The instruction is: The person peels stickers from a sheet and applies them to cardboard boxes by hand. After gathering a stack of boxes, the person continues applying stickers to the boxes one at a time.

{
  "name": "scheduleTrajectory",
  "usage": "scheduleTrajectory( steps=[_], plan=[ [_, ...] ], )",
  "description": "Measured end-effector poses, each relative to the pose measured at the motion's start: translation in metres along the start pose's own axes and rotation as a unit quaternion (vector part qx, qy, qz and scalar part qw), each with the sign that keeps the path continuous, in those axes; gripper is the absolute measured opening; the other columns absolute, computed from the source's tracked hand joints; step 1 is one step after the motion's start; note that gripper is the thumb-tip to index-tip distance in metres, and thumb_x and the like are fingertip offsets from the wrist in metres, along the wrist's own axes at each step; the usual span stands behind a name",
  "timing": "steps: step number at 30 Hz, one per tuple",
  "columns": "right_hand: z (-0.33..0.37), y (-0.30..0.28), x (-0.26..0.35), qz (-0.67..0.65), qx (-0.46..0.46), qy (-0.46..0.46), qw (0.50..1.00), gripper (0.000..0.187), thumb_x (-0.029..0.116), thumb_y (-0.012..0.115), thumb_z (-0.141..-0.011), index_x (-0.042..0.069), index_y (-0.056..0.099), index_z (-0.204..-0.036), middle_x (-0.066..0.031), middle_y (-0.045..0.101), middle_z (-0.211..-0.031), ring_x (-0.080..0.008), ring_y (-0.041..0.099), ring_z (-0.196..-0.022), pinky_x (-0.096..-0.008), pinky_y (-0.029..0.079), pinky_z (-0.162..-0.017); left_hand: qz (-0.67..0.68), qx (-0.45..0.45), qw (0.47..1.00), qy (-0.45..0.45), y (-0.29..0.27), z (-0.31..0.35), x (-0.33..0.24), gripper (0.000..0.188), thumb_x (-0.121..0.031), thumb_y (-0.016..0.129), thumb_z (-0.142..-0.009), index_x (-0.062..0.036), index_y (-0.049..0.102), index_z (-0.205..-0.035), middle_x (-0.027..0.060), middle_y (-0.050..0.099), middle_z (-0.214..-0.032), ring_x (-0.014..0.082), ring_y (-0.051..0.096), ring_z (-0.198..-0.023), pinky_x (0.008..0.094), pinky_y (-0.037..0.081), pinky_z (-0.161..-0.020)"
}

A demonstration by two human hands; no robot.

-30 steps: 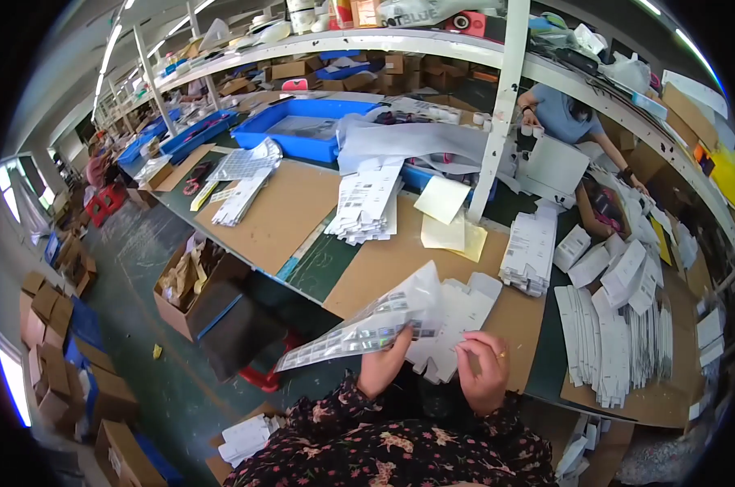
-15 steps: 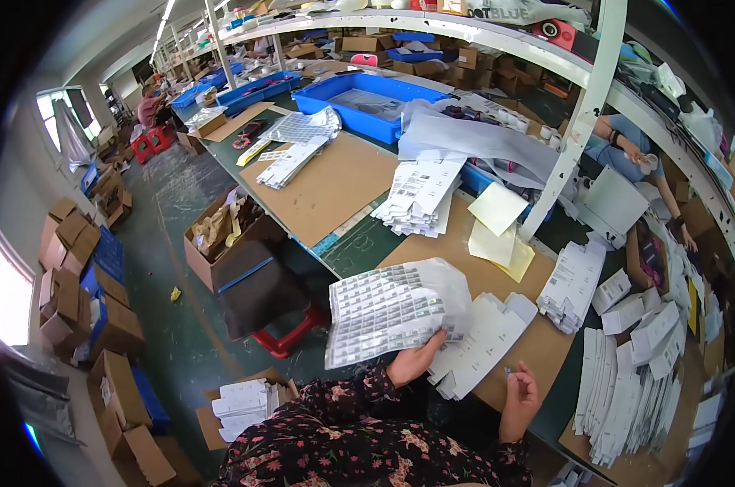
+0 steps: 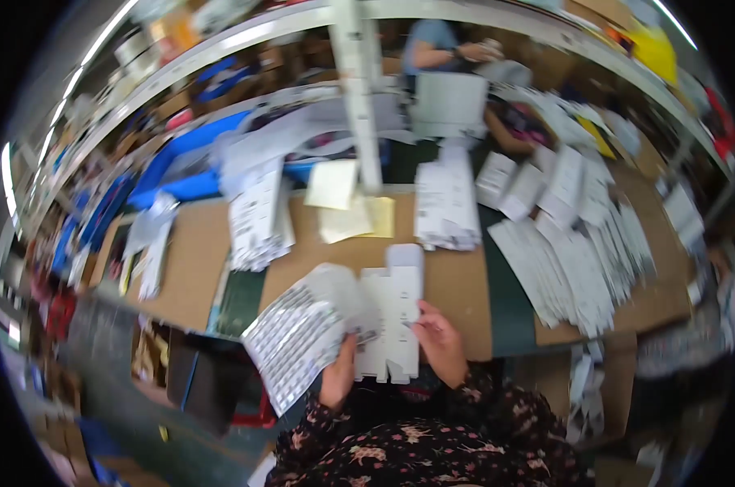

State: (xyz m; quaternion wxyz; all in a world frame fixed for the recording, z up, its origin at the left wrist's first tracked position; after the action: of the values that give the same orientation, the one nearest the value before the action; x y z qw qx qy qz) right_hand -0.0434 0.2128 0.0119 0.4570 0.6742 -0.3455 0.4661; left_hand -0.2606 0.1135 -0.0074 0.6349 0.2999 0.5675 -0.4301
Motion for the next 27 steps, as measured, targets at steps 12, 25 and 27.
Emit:
scheduleTrajectory(
  steps=[12, 25, 27],
  plan=[
    [0.011, -0.016, 0.006, 0.13, -0.08, -0.091, 0.984, 0.008, 0.0, 0.06, -0.101, 0.001, 0.058, -0.108, -0.0182, 0.051, -0.15, -0.0149, 0.054, -0.126, -0.029, 0.043, -0.105, 0.195, 0.001, 0.981, 0.015, 0.053, 0.035, -0.007, 0.046, -0.024, 0.043, -0.109, 0.0067, 0.044, -0.144, 0.0145, 0.053, -0.142, 0.023, 0.052, -0.128, 0.0339, 0.039, -0.112],
    [-0.002, -0.135, 0.195, 0.094, -0.158, -0.189, 0.965, 0.013, 0.014, 0.062, -0.102, 0.001, 0.066, -0.105, -0.0089, 0.066, -0.127, -0.0105, 0.06, -0.111, -0.0253, 0.047, -0.096, 0.267, -0.053, 0.959, 0.083, -0.001, -0.005, -0.002, 0.044, -0.015, 0.05, -0.105, 0.0052, 0.045, -0.143, 0.0146, 0.051, -0.144, 0.0275, 0.053, -0.131, 0.0424, 0.042, -0.114],
    [-0.015, -0.171, 0.253, 0.103, -0.206, -0.225, 0.947, 0.019, 0.017, 0.063, -0.102, 0.0, 0.065, -0.11, -0.0065, 0.067, -0.123, -0.0099, 0.059, -0.106, -0.0238, 0.046, -0.095, 0.276, -0.052, 0.956, 0.088, -0.007, -0.019, -0.01, 0.044, -0.016, 0.05, -0.105, 0.0065, 0.045, -0.143, 0.0157, 0.052, -0.144, 0.0276, 0.054, -0.13, 0.0403, 0.044, -0.113]
  ],
)
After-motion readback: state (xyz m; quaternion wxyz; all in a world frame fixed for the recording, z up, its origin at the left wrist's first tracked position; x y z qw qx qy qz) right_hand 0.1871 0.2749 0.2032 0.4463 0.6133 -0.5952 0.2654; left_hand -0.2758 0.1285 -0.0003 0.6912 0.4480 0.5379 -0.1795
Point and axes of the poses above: each hand's wrist, its own z-axis away from the middle knuckle, its own y-axis out of the palm, x = y × z, the point moved 9 cm from there along -z, towards the middle knuckle
